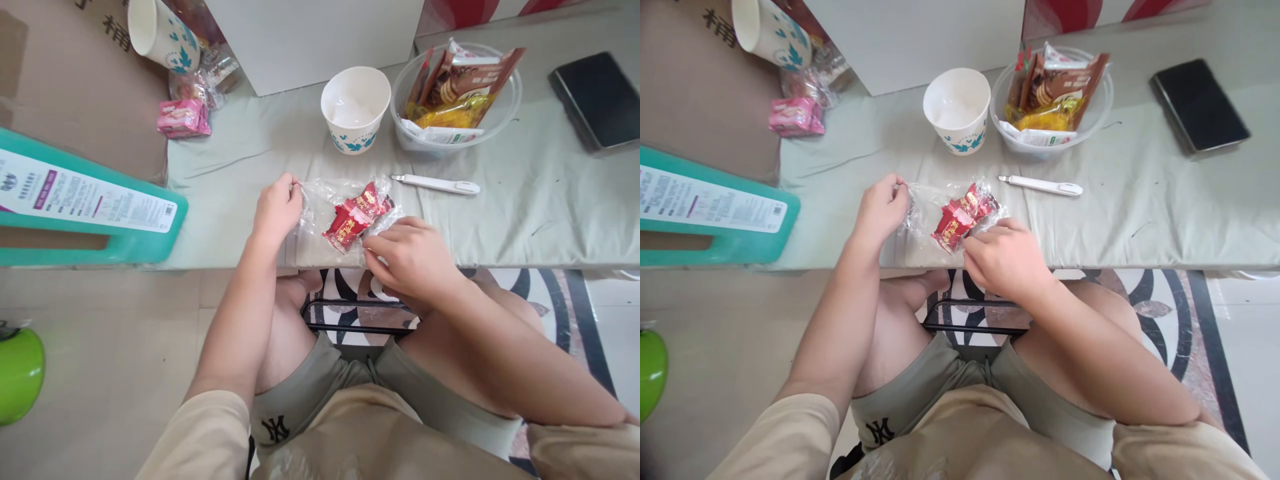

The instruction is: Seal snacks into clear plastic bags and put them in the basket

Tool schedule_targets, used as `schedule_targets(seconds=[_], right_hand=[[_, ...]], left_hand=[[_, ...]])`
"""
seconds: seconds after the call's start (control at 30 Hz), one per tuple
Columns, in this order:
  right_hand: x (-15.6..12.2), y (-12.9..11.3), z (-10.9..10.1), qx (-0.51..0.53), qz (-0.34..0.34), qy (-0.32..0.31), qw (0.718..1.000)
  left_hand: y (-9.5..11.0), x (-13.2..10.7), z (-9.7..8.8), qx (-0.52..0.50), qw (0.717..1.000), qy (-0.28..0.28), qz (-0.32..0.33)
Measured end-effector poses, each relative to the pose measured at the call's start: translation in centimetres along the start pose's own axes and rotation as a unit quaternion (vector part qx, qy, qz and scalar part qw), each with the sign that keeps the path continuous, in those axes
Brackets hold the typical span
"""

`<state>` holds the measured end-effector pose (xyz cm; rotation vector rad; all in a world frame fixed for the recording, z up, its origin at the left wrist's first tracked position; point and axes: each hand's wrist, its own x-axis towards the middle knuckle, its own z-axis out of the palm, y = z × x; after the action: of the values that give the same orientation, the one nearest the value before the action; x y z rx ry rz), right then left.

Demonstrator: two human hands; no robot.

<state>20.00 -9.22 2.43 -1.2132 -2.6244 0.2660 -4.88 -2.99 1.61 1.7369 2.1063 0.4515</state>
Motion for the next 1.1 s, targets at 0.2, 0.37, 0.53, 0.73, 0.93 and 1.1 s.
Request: schedule_targets(seconds=[0.2,0.37,0.53,0.73,0.93,1.1], right_hand=[[-0.1,0.8,-0.4,-0.055,0.154,-0.103,0.981],[-0.2,3.2,0.4,0.009,0.288,-0.058,0.956],[-0.1,5.9,0.6,0.138,0.357,0.029,0.924],[0.4,4.4,-0.1,0.166,0.251,0.161,0.940],[1.7,3.5,2.0,0.187,0.169,0.105,0.962],[2.6,4.1,2.9,0.217,0.222,0.085,0.947]], left_hand=[[-1.0,1.0,-0.2,0.035,0.999,-0.022,-0.015],[-1.3,0.8,-1.3,0.080,0.992,-0.024,-0.091],[-2.3,0.7,-2.3,0.071,0.992,0.012,-0.105],[-0.9,-0.9,-3.1,0.035,0.976,0.212,-0.014],[1.6,-2.8,-1.5,-0.024,0.968,-0.164,0.189],[1.4,-2.3,-0.2,0.002,0.972,-0.170,0.161]])
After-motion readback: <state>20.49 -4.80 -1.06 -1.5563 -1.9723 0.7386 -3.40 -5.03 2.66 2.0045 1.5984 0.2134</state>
